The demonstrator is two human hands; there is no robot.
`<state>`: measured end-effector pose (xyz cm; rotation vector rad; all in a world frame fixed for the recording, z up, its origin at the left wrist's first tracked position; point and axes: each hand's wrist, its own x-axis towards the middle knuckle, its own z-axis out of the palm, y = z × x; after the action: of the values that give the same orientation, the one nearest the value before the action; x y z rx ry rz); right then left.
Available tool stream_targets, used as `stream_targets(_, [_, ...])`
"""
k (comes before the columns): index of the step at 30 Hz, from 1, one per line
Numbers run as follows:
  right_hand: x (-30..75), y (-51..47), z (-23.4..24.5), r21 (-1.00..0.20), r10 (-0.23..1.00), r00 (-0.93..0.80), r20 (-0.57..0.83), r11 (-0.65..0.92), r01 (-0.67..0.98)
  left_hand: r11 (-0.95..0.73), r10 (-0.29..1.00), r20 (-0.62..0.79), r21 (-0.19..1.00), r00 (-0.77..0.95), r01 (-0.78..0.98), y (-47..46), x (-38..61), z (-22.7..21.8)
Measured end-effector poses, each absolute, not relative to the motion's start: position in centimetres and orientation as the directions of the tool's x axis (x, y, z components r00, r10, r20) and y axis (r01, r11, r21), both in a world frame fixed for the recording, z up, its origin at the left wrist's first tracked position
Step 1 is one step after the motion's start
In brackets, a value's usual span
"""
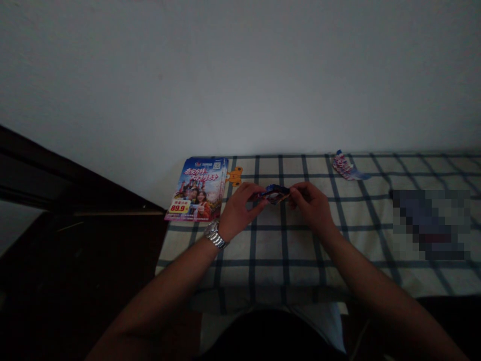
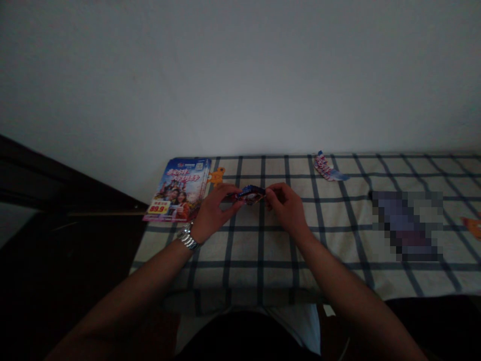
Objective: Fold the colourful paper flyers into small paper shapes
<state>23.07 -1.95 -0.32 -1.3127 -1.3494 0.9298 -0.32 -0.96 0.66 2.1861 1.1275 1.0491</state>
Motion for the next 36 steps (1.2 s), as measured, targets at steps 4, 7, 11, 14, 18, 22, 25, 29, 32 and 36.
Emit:
stream_targets(4, [23.09, -1.93, -0.47, -0.971, 0.988, 0.077, 0.137, 0.119, 0.206, -0.543, 0.838, 0.408, 0.696, 0.363, 0.47, -0.77, -0.28, 0.35])
stream_targets(7, [23.18, -1.92, -0.58, -0.965, 0.988, 0.074, 0.135, 0.114, 0.236, -0.529, 0.846, 0.395, 0.704, 0.357, 0.474, -0.76, -0.29, 0.37])
stream_targets(11, [23.29, -1.94, -0.59, -0.913, 0.973, 0.063, 0.222, 0.185, 0.365, -0.516, 0.855, 0.393, 0.715, 0.339, 0.472, -0.79, -0.27, 0.42])
stream_targets(14, [23.23, -2.01, -0.51, -0.84, 0.935, 0.017, 0.354, 0.31, 0.444, -0.513, 0.856, 0.391, 0.723, 0.337, 0.463, -0.73, -0.28, 0.27])
stream_targets(18, [23.01, -2.1, -0.35, -0.753, 0.883, -0.132, 0.451, 0.456, 0.476, -0.531, 0.846, 0.407, 0.696, 0.344, 0.483, -0.6, -0.31, 0.01])
stream_targets(22, [22.87, -2.17, -0.2, -0.701, 0.848, -0.234, 0.476, 0.526, 0.482, -0.529, 0.847, 0.403, 0.702, 0.347, 0.476, -0.53, -0.32, -0.17])
stream_targets(25, [22.85, -2.16, -0.24, -0.703, 0.849, -0.259, 0.461, 0.527, 0.477, -0.531, 0.846, 0.404, 0.701, 0.349, 0.476, -0.5, -0.31, -0.29])
stream_targets(29, [22.91, -2.07, -0.44, -0.708, 0.85, -0.258, 0.46, 0.526, 0.471, -0.53, 0.846, 0.403, 0.703, 0.349, 0.474, -0.53, -0.27, -0.28])
stream_targets(32, [22.96, -2.02, -0.5, -0.707, 0.85, -0.26, 0.459, 0.526, 0.473, -0.526, 0.848, 0.399, 0.714, 0.348, 0.462, -0.58, -0.22, -0.18])
stream_targets(36, [22.92, -2.07, -0.4, -0.709, 0.854, -0.258, 0.451, 0.519, 0.479, -0.525, 0.848, 0.395, 0.719, 0.354, 0.455, -0.58, -0.22, -0.21])
